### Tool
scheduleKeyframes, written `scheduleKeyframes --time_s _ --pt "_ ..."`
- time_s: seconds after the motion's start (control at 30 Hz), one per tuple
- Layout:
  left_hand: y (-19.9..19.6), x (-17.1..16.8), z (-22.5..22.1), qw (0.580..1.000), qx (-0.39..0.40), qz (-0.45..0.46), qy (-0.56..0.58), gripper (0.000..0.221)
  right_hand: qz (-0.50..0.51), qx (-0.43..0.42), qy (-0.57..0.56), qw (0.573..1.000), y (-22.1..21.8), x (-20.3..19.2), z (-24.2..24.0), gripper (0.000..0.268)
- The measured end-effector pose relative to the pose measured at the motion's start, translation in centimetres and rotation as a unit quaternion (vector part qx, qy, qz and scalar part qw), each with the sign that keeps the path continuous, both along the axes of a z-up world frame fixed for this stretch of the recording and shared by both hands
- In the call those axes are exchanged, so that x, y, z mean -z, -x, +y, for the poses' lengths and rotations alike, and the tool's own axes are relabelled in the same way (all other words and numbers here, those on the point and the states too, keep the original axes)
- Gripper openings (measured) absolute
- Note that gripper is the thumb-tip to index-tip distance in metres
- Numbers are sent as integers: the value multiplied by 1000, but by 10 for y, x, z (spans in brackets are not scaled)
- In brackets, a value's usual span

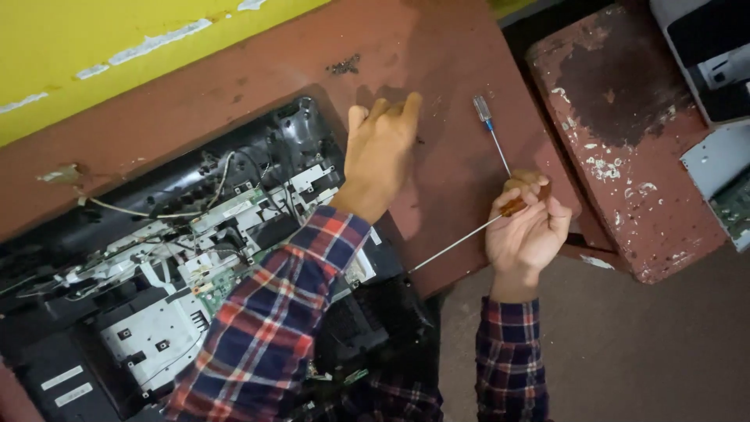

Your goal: Disassembling and inspecting the internal components of an all-in-one computer using a screwdriver.

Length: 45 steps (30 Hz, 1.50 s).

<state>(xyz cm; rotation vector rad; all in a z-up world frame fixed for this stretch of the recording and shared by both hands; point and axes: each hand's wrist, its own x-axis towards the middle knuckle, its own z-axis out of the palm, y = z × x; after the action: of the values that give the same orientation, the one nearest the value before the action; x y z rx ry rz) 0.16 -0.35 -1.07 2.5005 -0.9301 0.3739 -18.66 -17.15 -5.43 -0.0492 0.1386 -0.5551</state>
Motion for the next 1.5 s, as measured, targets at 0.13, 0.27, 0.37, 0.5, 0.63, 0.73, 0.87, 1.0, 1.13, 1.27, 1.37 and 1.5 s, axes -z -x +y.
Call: scheduleKeyframes --time_s 0.13,0.27,0.37,0.5,0.63,0.73,0.87,1.0,1.13,1.27,1.37,1.5 --pt "-1 1 -2 1000 3 -6 12 24 13 3 17 1000 -2 1 -3 27" --pt "0 1 -2 1000 9 25 9 20 22 0 29 999 -1 5 -6 28" --pt "-1 3 -1 999 5 32 14 19 12 -1 28 1000 -2 3 -5 27" --pt "3 -21 11 997 2 44 63 11 22 12 53 998 0 15 -13 29" --pt "41 -71 56 975 18 53 217 16 48 31 90 994 -4 6 -4 26" --pt "78 -87 102 954 -1 92 286 14 65 55 132 988 -7 4 1 18" --pt "119 -84 185 927 -12 75 368 11 101 71 217 968 -6 10 -3 18" --pt "176 -113 265 938 -202 60 276 8 94 111 286 947 -2 -6 21 7" --pt "219 -113 312 933 -299 68 188 6 259 133 471 833 19 -37 66 16" --pt "241 -80 336 940 -308 106 99 14 272 123 643 705 35 -35 86 24" --pt "246 -65 336 947 -285 133 67 21 255 141 734 613 41 -29 95 32" --pt "241 -70 334 967 -226 115 -41 36 299 51 807 506 44 -45 113 33"
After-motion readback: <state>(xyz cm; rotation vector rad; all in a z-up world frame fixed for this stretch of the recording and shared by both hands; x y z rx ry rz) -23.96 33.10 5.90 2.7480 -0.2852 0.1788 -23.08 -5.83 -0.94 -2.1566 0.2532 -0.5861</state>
